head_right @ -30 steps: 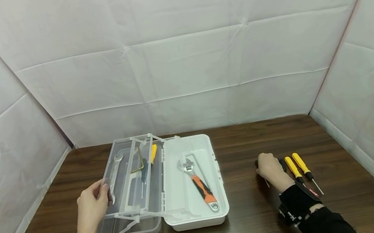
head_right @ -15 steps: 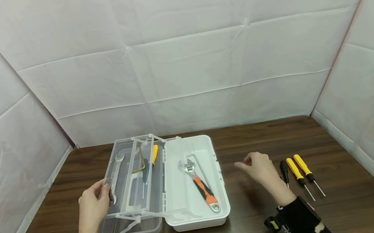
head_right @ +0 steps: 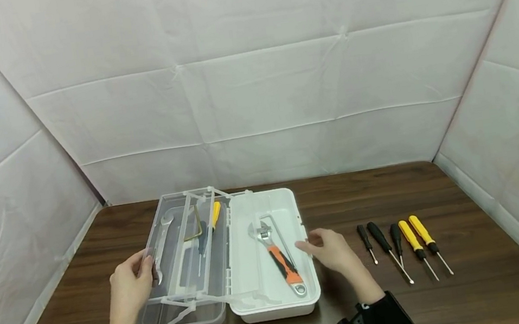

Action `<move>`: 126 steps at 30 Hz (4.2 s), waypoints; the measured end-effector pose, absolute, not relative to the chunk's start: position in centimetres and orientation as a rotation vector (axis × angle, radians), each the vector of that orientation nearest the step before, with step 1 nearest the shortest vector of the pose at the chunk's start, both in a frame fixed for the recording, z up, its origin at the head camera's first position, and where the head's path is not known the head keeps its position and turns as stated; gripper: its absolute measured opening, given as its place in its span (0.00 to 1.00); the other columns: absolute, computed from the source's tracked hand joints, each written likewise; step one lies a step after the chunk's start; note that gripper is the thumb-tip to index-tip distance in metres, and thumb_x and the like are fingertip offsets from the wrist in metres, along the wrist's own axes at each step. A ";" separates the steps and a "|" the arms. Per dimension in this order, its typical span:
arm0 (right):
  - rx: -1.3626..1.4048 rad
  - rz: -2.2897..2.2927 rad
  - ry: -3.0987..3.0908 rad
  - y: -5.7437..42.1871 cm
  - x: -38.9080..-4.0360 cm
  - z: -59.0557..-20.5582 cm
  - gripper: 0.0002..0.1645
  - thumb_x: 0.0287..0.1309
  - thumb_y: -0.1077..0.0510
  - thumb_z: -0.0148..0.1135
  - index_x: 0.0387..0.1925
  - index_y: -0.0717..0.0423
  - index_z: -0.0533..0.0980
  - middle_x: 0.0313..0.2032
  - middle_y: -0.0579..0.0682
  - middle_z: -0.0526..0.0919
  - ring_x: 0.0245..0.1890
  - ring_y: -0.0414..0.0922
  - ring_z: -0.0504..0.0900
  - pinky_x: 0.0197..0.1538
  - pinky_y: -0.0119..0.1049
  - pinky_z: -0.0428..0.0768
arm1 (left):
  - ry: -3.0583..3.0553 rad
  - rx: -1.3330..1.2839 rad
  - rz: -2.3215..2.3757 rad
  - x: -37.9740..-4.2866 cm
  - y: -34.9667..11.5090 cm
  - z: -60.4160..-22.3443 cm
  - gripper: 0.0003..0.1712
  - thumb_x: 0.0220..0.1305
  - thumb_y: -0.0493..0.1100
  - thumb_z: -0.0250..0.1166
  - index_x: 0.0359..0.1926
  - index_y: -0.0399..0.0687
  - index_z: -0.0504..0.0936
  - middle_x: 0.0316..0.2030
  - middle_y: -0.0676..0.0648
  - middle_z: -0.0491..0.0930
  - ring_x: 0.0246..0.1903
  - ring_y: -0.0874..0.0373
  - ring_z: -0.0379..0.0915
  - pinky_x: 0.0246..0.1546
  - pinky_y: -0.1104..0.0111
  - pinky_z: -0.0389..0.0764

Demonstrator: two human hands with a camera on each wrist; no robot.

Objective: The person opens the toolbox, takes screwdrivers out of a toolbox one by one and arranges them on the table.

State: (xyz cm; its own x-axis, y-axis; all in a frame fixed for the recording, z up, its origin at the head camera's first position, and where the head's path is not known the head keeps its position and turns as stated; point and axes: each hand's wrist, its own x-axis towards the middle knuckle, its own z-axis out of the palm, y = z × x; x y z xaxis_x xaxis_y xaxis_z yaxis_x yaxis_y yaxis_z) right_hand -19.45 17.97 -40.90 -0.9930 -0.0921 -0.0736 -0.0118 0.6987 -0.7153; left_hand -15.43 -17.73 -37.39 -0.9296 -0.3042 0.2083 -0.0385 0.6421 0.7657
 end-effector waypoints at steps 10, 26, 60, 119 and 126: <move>-0.044 -1.262 2.824 17.1 -19.1 -41.9 0.26 0.55 0.52 0.57 0.48 0.69 0.71 0.38 0.60 0.79 0.38 0.52 0.78 0.35 0.40 0.77 | -2.536 0.263 -1.220 -15.4 -17.7 -37.3 0.18 0.62 0.36 0.50 0.49 0.28 0.73 0.38 0.31 0.77 0.24 0.50 0.77 0.32 0.59 0.74; -0.036 -1.370 2.823 17.1 -19.5 -42.9 0.23 0.52 0.57 0.60 0.46 0.69 0.72 0.38 0.64 0.79 0.37 0.53 0.79 0.34 0.42 0.77 | -2.510 0.223 -1.405 -15.3 -18.5 -36.9 0.19 0.60 0.34 0.50 0.49 0.25 0.72 0.31 0.33 0.80 0.16 0.60 0.75 0.15 0.74 0.72; -0.053 -1.459 2.685 18.3 -19.9 -43.8 0.24 0.52 0.61 0.59 0.46 0.74 0.68 0.34 0.62 0.80 0.31 0.49 0.80 0.32 0.41 0.77 | -2.509 0.141 -1.442 -14.4 -17.0 -32.9 0.20 0.61 0.36 0.50 0.52 0.28 0.71 0.32 0.39 0.81 0.14 0.63 0.73 0.14 0.74 0.70; -0.464 -0.767 3.184 8.7 -20.1 -33.3 0.06 0.47 0.59 0.61 0.21 0.58 0.77 0.15 0.45 0.75 0.11 0.38 0.68 0.16 0.30 0.66 | -2.658 0.213 -1.370 -16.3 -18.8 -37.4 0.22 0.65 0.37 0.42 0.52 0.24 0.67 0.10 0.48 0.70 0.09 0.59 0.68 0.11 0.69 0.70; -0.556 -0.509 3.114 5.9 -20.9 -33.0 0.22 0.47 0.59 0.61 0.07 0.52 0.62 0.08 0.40 0.58 0.09 0.36 0.54 0.14 0.27 0.54 | -2.653 0.208 -1.358 -16.2 -18.8 -37.6 0.22 0.64 0.37 0.42 0.52 0.23 0.67 0.10 0.48 0.70 0.09 0.60 0.68 0.10 0.69 0.69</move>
